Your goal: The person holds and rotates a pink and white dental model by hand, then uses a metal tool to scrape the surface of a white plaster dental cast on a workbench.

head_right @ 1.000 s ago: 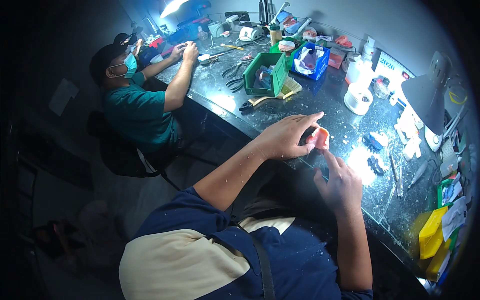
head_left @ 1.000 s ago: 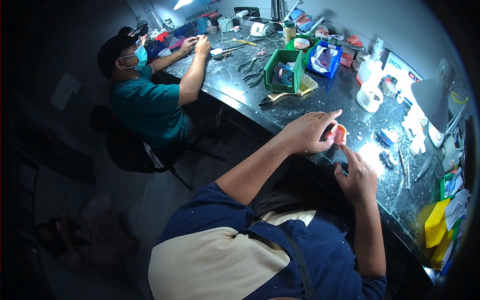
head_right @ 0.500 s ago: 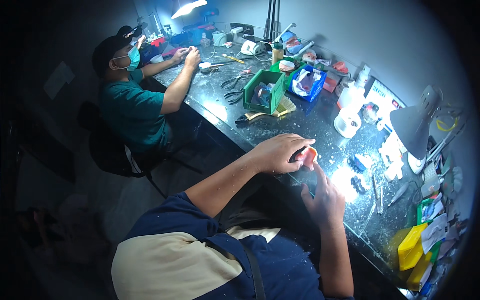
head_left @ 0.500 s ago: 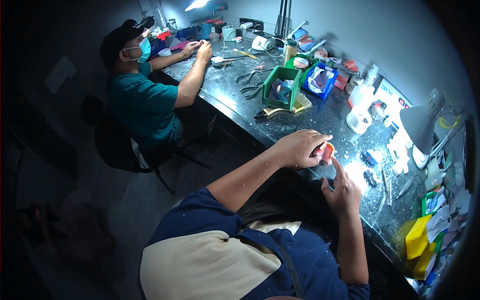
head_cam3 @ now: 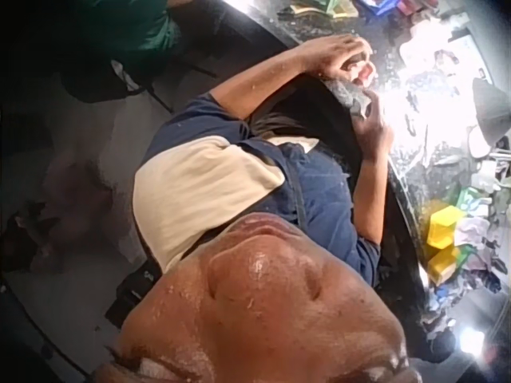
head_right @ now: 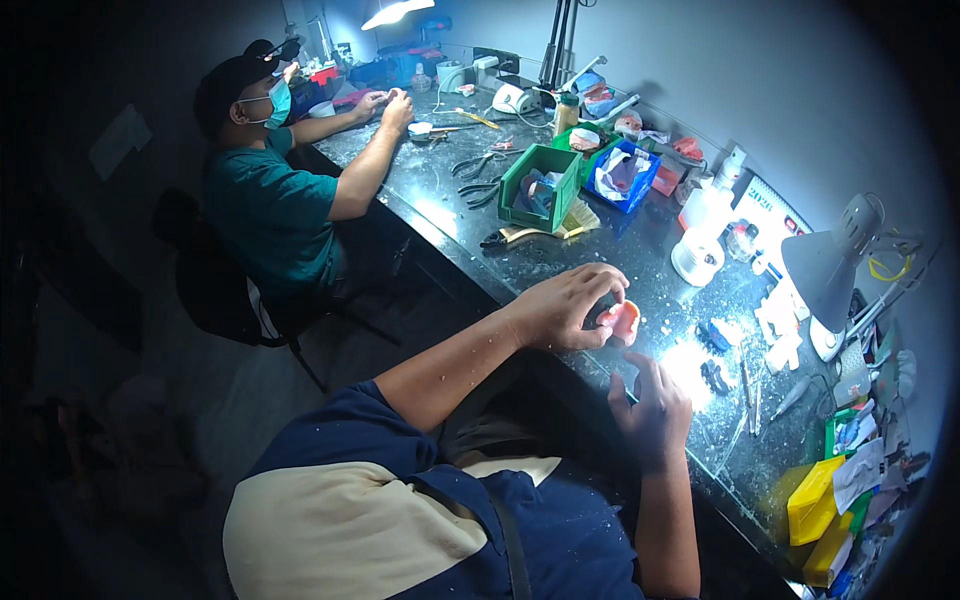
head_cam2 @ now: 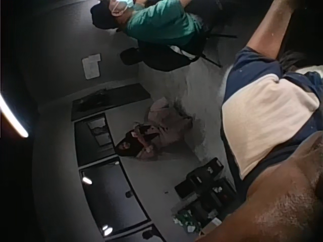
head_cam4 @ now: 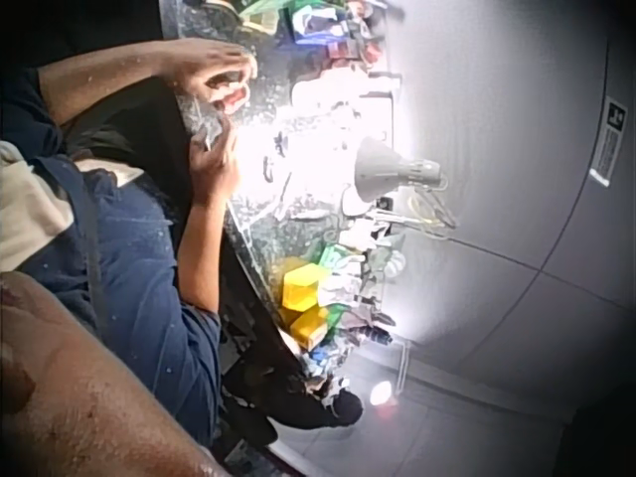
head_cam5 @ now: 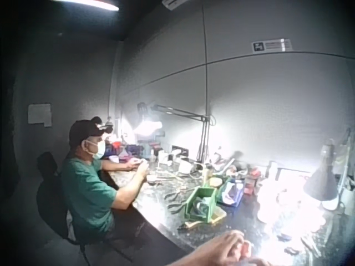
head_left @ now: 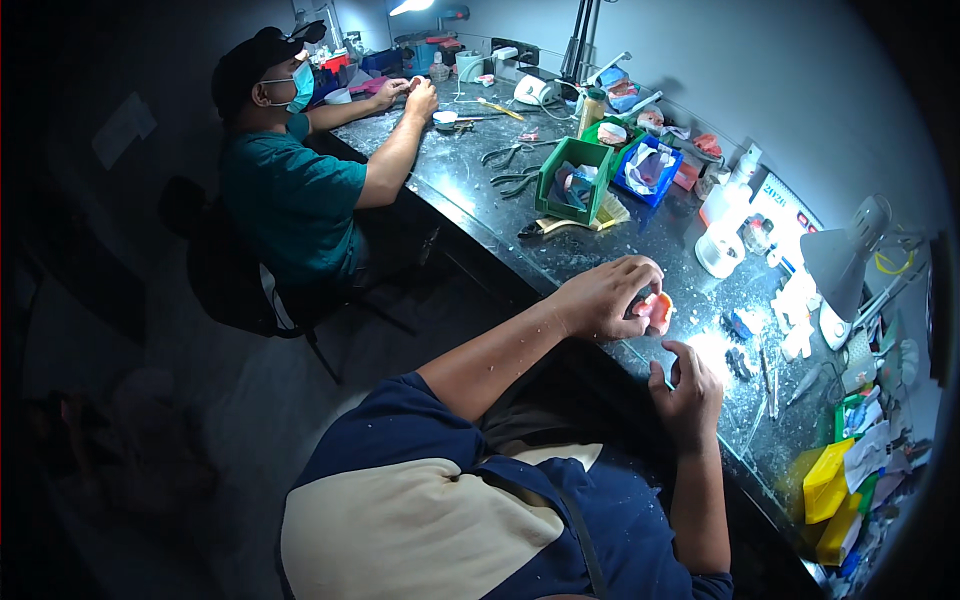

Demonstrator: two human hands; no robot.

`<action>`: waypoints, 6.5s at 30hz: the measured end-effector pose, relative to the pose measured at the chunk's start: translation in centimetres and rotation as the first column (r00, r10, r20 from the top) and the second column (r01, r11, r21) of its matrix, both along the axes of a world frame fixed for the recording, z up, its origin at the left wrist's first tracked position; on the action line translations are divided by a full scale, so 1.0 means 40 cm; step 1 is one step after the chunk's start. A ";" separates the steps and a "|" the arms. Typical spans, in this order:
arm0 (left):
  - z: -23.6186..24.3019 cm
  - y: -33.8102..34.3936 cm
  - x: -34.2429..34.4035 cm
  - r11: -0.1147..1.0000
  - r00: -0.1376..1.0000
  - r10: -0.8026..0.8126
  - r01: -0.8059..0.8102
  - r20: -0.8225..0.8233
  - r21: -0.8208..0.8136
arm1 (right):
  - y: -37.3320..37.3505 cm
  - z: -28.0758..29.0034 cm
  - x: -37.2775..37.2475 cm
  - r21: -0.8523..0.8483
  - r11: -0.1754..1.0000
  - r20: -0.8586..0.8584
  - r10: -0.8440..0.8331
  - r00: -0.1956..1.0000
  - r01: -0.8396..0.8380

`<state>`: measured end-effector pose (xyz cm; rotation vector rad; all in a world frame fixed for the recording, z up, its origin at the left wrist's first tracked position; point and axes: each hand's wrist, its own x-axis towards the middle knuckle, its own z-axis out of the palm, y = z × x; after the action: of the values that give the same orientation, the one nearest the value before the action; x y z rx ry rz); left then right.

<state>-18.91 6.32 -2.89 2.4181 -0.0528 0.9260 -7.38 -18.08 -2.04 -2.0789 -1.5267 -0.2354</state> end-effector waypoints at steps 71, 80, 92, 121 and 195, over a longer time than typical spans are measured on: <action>0.004 -0.007 -0.025 0.997 0.984 -0.069 0.073 -0.167 0.015 | 0.008 0.013 0.001 -0.036 0.995 0.077 0.096 0.992 -0.093; 0.016 -0.023 -0.024 1.000 0.988 0.003 0.001 -0.153 0.026 | 0.015 0.012 0.000 -0.022 0.994 0.026 0.103 0.994 -0.103; 0.009 -0.017 -0.026 0.999 0.985 -0.039 0.044 -0.167 0.028 | 0.021 0.009 -0.004 -0.052 0.995 0.064 0.085 0.994 -0.082; 0.015 -0.015 0.006 0.997 0.968 -0.068 0.071 -0.241 0.006 | -0.031 0.030 0.035 0.151 0.968 0.151 0.177 0.972 -0.200; 0.205 -0.097 0.465 0.866 0.920 -0.361 0.271 -0.151 -0.419 | -0.146 0.203 0.432 -0.119 0.974 -0.005 -0.195 0.981 0.193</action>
<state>-0.31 2.45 5.29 2.0400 -0.1632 0.4543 9.92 -23.93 6.08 -2.3200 -1.3573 -0.2026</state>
